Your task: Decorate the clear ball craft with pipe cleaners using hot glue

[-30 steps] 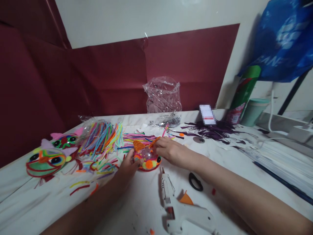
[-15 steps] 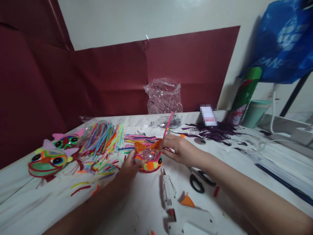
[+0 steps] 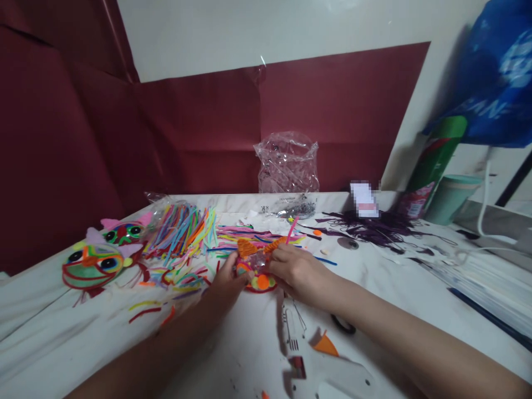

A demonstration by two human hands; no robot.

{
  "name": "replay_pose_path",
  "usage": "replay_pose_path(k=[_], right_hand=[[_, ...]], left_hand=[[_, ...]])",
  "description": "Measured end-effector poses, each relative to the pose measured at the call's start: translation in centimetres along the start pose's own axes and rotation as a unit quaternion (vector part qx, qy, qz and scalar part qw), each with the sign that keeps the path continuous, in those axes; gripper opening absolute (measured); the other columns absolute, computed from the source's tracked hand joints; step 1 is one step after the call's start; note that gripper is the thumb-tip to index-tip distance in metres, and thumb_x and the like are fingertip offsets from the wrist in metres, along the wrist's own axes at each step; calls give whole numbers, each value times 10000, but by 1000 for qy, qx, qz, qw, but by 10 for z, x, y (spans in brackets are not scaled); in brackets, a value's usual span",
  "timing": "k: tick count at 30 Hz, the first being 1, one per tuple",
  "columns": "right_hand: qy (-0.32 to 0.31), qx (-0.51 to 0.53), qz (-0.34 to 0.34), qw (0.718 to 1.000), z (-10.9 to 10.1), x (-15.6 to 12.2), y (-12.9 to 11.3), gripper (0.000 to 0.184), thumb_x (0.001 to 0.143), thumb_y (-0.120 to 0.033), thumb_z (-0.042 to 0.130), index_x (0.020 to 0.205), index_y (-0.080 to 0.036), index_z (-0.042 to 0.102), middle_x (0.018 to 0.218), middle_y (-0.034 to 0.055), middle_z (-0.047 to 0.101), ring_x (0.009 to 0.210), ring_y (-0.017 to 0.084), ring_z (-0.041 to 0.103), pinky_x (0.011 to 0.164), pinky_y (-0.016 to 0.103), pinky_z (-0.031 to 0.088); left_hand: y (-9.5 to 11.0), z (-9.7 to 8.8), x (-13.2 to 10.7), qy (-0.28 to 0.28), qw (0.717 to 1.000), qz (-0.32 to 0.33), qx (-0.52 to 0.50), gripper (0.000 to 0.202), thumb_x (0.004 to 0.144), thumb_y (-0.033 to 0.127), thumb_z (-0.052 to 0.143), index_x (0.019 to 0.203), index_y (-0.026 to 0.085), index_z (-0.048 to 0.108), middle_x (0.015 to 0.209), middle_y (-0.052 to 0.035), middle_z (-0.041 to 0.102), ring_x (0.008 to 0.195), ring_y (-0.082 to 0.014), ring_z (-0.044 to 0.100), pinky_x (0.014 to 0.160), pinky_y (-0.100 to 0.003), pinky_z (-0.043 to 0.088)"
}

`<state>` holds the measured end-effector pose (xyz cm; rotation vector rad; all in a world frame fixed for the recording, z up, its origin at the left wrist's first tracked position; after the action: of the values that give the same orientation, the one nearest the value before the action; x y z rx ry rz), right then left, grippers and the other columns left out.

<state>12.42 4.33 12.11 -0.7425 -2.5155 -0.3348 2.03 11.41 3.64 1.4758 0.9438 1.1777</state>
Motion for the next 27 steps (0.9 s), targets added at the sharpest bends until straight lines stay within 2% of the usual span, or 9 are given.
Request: replay_pose_path(k=[6, 13, 17, 19, 22, 27], right_hand=[[-40, 16, -8, 999, 9, -1, -4, 105, 862, -130, 561, 878, -152, 662, 801, 63, 630, 714, 171, 533, 615, 257, 366], [-16, 19, -10, 1000, 7, -3, -7, 142, 891, -154, 508, 927, -156, 645, 824, 70, 640, 731, 175, 562, 632, 257, 396], [-27, 22, -16, 999, 12, -3, -12, 143, 895, -150, 494, 863, -158, 633, 787, 57, 635, 687, 162, 560, 599, 247, 378], [-18, 19, -2, 1000, 12, -4, -9, 149, 888, -144, 493, 810, -162, 618, 750, 49, 637, 661, 154, 561, 577, 240, 361], [-5, 11, 55, 998, 10, -5, 2, 157, 856, -141, 505, 728, -171, 591, 646, 23, 631, 557, 131, 541, 519, 232, 315], [-55, 5, 120, 991, 20, -7, 13, 120, 811, -142, 527, 735, -180, 611, 574, 4, 647, 469, 114, 526, 478, 224, 266]], left_hand=[[-3, 4, 0, -19, 1000, 3, -19, 523, 729, 284, 636, 1215, 183, 468, 1194, -80, 636, 1043, -232, 619, 877, -324, 495], [-1, 5, 0, -15, 1000, 10, -22, 578, 708, 286, 636, 1249, 187, 459, 1193, -79, 636, 1055, -243, 616, 881, -343, 495], [0, 3, -1, -1, 1000, 13, -5, 589, 695, 287, 645, 1249, 181, 475, 1204, -83, 634, 1051, -241, 617, 887, -333, 490], [-1, 1, -1, 7, 1000, 11, 0, 600, 691, 285, 652, 1253, 178, 472, 1212, -88, 630, 1051, -239, 615, 895, -331, 486], [-3, -2, -1, 18, 1000, 3, -1, 579, 693, 288, 652, 1241, 190, 489, 1189, -81, 644, 1034, -239, 621, 885, -333, 493], [-5, -4, -2, 28, 1000, 8, -8, 540, 689, 275, 652, 1214, 213, 540, 1115, -61, 680, 1056, -242, 615, 912, -337, 481]])
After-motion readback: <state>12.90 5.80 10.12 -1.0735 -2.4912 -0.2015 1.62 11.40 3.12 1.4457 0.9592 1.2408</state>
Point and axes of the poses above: each hand's wrist, its own x-axis towards the middle knuckle, its own z-axis out of the palm, y = z × x, the point moved 10 cm from there along x, towards the middle knuckle
